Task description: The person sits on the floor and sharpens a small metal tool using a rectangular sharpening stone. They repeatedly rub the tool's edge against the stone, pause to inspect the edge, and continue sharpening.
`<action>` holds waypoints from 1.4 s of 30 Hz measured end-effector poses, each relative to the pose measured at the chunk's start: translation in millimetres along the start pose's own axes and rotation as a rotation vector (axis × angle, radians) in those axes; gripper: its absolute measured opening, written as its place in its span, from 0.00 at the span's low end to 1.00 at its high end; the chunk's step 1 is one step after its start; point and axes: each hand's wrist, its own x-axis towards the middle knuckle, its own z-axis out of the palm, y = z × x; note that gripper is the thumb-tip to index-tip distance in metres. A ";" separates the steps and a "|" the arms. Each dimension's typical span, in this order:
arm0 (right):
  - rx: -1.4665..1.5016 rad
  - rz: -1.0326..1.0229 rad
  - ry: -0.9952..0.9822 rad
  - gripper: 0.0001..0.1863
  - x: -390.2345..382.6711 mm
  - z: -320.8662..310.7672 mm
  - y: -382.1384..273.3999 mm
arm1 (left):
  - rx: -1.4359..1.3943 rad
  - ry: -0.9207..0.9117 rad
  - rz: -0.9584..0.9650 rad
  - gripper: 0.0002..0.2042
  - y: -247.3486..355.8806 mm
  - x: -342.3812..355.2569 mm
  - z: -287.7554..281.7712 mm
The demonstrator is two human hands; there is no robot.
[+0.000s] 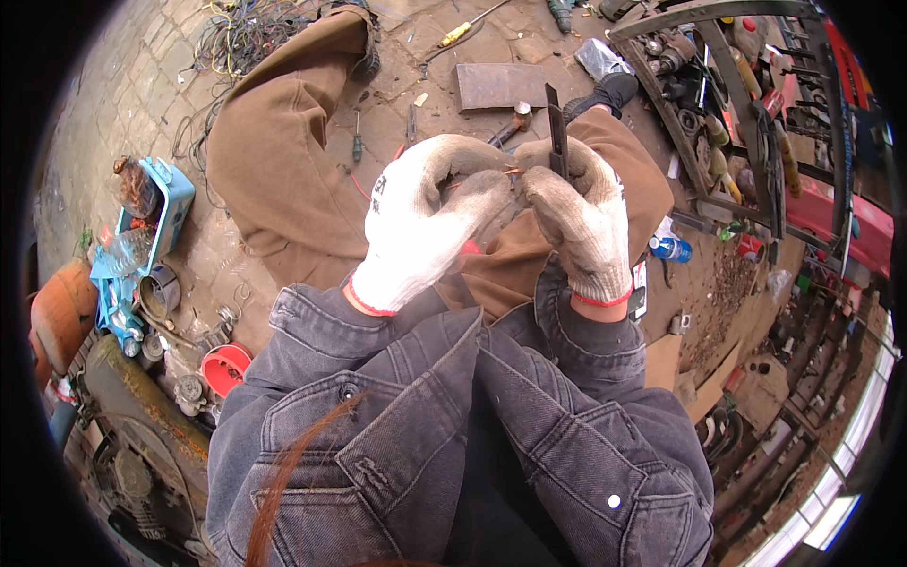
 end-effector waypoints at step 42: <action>0.187 -0.097 0.189 0.13 1.3 1.4 12.6 | -0.290 -0.019 -0.233 0.11 14.0 -1.1 6.8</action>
